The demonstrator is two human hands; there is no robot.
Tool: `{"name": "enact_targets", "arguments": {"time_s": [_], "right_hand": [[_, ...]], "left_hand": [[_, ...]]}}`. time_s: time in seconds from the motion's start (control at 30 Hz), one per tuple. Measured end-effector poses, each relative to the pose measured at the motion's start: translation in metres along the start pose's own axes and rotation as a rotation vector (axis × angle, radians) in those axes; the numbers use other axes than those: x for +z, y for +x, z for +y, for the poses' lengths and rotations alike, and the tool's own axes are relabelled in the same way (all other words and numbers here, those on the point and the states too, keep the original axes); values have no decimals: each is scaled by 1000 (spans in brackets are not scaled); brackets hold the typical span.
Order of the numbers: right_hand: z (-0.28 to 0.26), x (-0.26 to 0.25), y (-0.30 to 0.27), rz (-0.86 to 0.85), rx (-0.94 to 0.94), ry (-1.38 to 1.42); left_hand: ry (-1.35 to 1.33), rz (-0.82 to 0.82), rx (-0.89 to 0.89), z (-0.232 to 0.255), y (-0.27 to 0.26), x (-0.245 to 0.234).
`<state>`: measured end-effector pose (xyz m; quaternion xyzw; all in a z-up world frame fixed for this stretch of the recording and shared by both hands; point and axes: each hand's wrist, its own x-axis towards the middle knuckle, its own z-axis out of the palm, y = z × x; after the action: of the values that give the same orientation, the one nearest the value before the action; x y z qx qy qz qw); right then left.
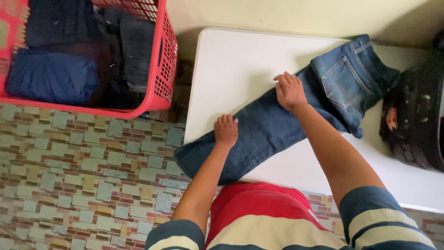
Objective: The person folds pairs of jeans on a table, including buttoning and zipping them, and then places the folded items into an open suitcase.
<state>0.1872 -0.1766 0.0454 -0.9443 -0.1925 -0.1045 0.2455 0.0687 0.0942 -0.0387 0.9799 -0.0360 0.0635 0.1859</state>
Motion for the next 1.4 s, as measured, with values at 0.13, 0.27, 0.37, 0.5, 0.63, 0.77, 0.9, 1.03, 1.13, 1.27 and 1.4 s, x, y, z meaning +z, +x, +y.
{"name": "enact_targets", "arguments": {"time_s": [0.13, 0.27, 0.37, 0.5, 0.63, 0.77, 0.9, 1.03, 1.13, 1.27, 1.4], "right_hand": [[62, 9, 25, -178, -58, -267], [123, 16, 8, -343, -75, -327], [160, 14, 3, -420, -115, -601], [203, 3, 18, -397, 67, -851], [219, -9, 33, -175, 230, -956], [150, -7, 37, -151, 144, -628], [41, 25, 26, -509, -156, -354], [-14, 61, -1, -433, -432, -334], [-15, 75, -3, -424, -448, -298], [-16, 71, 2, -370, -403, -310], [-53, 71, -1, -261, -472, -274]], "left_hand": [[7, -17, -35, 6, 6, -5], [-4, 16, -7, 8, 3, -10], [42, 68, 22, 14, 9, -11], [186, 98, 57, 14, 17, -3], [296, 148, 50, -2, 13, 2], [282, 190, 28, -12, 11, 10], [166, 201, 135, -17, 10, -1], [113, 199, 311, -29, -2, -31], [173, 211, 309, -43, -18, -46], [120, 123, 222, -60, -30, -39], [-216, 75, 36, -70, -29, -23]]}}
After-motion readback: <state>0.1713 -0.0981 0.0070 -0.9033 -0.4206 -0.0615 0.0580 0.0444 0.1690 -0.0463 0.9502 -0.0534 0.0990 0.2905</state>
